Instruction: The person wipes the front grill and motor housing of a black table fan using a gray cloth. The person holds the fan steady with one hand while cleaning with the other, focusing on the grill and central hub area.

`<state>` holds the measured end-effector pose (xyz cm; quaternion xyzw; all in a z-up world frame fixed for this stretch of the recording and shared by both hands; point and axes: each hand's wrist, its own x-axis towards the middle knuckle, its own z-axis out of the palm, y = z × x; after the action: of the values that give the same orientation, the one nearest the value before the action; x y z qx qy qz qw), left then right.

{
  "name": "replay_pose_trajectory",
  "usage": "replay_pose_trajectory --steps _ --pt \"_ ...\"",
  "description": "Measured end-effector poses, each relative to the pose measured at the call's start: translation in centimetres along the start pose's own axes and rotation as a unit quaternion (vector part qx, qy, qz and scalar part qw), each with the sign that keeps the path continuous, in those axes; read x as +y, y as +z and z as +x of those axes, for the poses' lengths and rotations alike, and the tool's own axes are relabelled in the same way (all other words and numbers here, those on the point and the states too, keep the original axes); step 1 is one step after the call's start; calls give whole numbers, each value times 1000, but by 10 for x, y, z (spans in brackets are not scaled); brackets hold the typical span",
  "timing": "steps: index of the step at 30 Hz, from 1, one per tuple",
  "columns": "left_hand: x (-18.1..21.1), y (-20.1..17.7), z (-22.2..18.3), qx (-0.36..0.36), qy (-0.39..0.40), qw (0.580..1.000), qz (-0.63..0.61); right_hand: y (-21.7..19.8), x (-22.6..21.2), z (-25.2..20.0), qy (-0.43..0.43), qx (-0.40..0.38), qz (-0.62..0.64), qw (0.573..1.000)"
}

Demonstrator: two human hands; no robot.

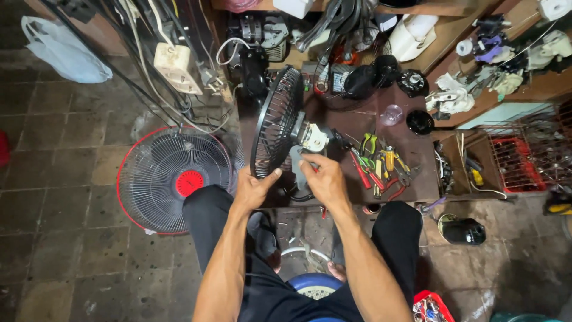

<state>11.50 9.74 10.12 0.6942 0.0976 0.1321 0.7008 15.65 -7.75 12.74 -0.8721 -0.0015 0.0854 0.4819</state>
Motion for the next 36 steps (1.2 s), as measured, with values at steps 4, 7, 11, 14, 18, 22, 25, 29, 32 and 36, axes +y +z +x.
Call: replay_pose_trajectory --steps 4,7,11,14,18,22,25,29,32,36 --pt "-49 -5 2 6 -4 1000 -4 7 13 1 -20 0 27 999" --pt "-49 -7 1 9 2 1000 -4 8 33 7 -20 -3 38 999" --pt "-34 -5 0 9 12 1000 -2 -1 26 9 3 11 48 999" --pt "-27 -2 -2 7 12 1000 -4 -1 14 11 5 7 37 999" --pt "-25 -5 -1 2 12 1000 3 -2 -8 -2 30 16 9 999" --pt "-39 -5 1 9 19 1000 5 2 4 7 -5 8 6 1000" --pt "-44 -7 2 9 18 1000 9 -2 2 8 -27 -9 -9 1000" --pt "-30 -4 -1 19 13 1000 19 -5 -15 -3 -15 21 -21 999" --pt "-26 -4 -2 17 18 1000 3 -3 -7 -5 -30 -26 -14 999" --pt "-19 0 0 15 21 1000 3 -5 2 9 -25 6 -31 999"
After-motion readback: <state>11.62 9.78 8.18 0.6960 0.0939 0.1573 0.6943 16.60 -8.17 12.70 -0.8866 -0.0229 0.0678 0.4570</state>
